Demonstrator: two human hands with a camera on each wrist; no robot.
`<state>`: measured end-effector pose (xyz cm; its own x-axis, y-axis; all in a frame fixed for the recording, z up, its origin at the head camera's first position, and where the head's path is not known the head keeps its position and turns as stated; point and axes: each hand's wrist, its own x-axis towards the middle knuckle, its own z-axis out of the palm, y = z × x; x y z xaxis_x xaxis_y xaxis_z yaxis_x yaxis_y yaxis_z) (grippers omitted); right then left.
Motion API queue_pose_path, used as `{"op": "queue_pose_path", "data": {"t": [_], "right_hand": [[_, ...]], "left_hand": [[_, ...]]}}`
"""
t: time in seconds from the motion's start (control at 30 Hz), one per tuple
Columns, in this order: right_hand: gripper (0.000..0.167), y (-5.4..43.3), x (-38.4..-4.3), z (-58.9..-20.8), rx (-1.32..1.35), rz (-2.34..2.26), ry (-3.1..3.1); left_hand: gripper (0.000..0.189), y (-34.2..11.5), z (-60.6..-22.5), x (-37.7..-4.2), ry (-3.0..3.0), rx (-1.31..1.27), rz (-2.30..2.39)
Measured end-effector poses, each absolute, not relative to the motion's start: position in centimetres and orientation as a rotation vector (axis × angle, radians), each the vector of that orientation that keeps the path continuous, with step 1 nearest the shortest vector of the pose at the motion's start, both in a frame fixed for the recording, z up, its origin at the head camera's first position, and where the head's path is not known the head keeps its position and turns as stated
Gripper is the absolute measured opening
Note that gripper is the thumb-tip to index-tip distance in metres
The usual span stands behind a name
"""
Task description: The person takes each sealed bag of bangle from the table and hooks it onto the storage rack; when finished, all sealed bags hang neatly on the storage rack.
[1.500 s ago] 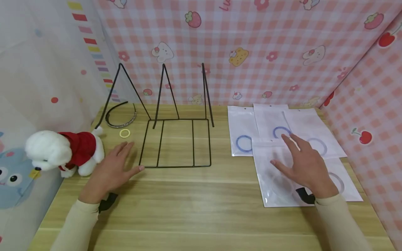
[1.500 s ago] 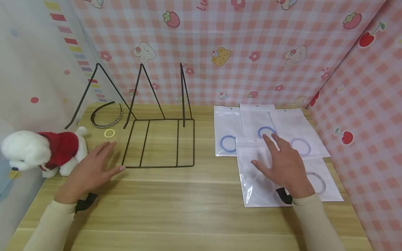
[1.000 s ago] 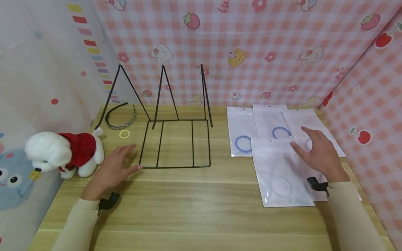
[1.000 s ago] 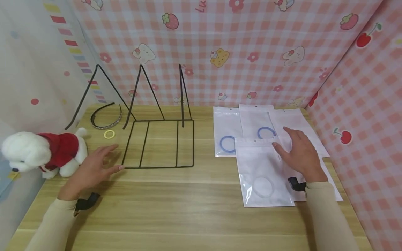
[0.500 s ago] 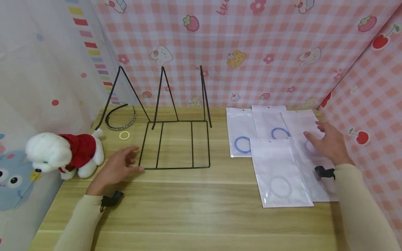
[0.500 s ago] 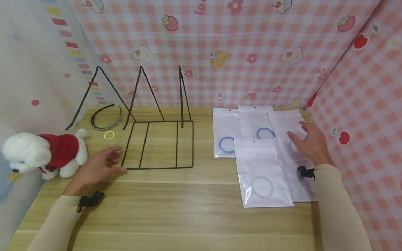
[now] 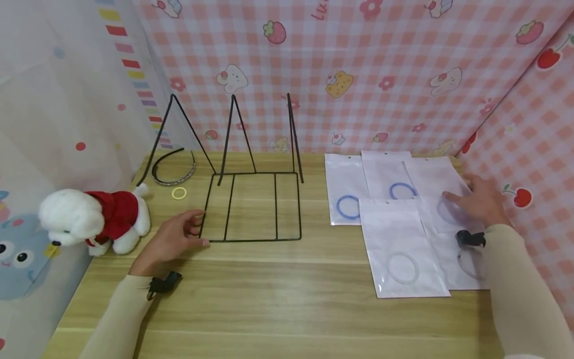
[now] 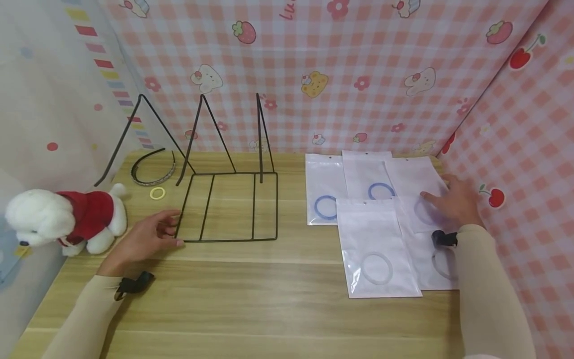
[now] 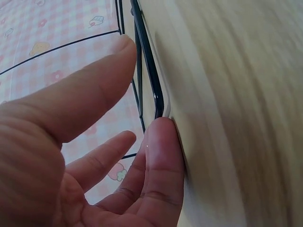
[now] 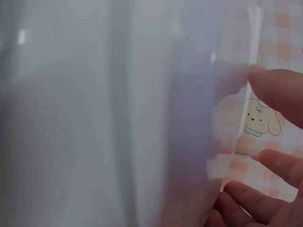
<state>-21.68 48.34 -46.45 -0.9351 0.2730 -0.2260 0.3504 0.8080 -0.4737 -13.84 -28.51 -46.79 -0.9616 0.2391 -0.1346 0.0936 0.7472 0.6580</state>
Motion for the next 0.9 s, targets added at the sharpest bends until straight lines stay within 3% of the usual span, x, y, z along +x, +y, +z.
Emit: {"op": "queue_pose_path", "data": {"t": [0.43, 0.9], "right_hand": [[0.123, 48.4, -22.2, -46.9, 0.55, -0.919, 2.773], [0.085, 48.9, -21.1, -46.6, 0.394, -1.279, 2.859]], "left_hand": [[0.08, -28.2, -46.8, -14.1, 2.738, 0.242, 1.007], [0.076, -28.5, -47.1, -14.6, 2.746, 0.243, 0.977]]}}
